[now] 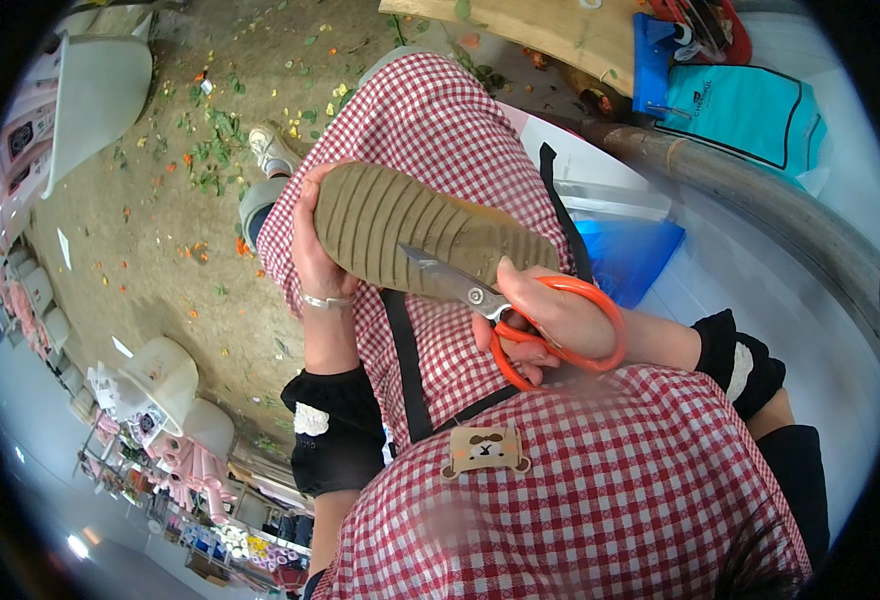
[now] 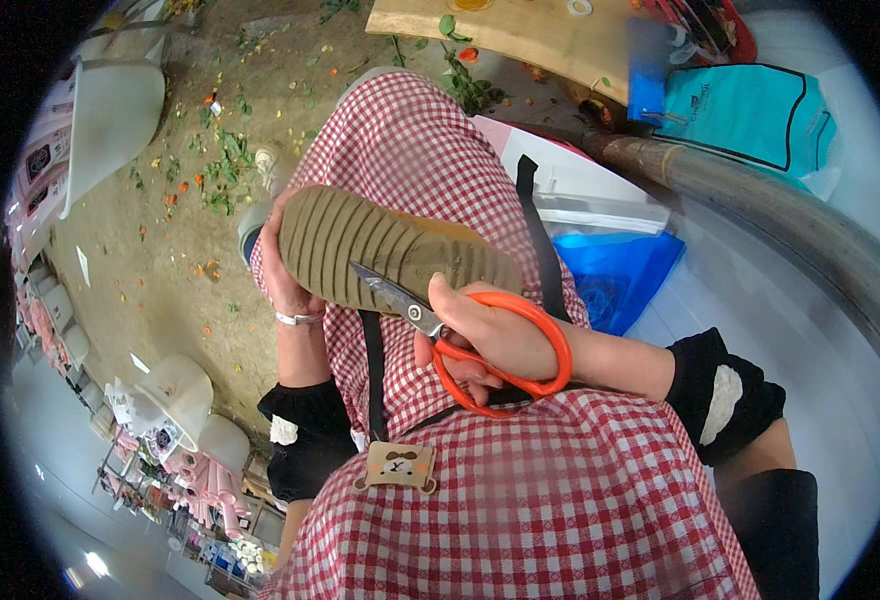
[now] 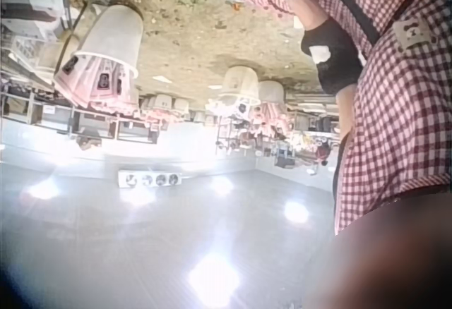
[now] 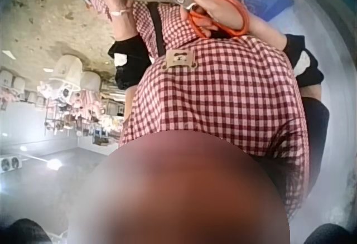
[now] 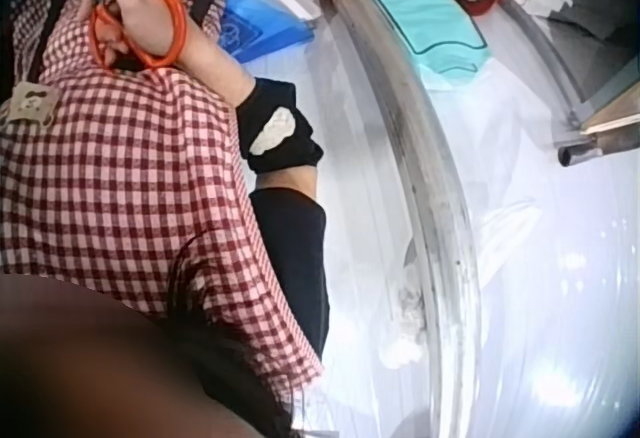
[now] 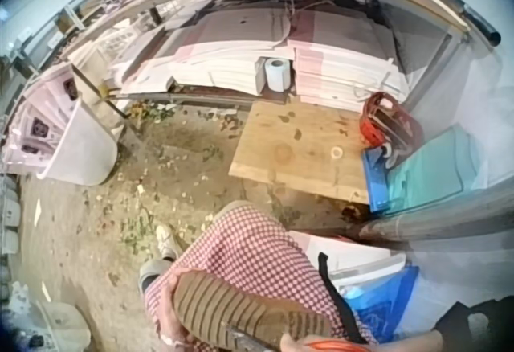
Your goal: The person sits and uses orange-handled scissors to cut along the grooves of a brown shoe sole held in their left hand. The person repeatedly snips the sole while seated, with scattered flower petals visible on the floor.
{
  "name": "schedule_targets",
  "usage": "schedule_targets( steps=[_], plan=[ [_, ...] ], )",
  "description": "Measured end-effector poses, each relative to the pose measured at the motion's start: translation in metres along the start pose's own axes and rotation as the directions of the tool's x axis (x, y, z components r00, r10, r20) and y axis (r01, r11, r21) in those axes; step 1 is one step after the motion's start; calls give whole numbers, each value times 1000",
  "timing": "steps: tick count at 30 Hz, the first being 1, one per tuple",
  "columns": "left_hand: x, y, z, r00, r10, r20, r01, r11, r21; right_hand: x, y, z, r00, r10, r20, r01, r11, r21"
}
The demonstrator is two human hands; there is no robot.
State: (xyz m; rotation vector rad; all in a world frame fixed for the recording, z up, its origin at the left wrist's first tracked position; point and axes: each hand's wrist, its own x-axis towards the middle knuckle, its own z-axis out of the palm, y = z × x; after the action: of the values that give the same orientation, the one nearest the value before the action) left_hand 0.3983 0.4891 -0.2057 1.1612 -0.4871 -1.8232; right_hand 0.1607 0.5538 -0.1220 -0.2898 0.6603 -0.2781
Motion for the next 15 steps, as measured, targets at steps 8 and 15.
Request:
schedule_targets(
  steps=[8, 15],
  plan=[
    [-1, -1, -1, 1000, -3, -10, 3, 1000, -3, -2, -13, -5, 994, -84, -70, 79, 994, -70],
    [-1, -1, -1, 1000, -11, -12, 11, 1000, -22, -7, -16, -8, 990, 120, 71, -113, 989, -98]
  ],
)
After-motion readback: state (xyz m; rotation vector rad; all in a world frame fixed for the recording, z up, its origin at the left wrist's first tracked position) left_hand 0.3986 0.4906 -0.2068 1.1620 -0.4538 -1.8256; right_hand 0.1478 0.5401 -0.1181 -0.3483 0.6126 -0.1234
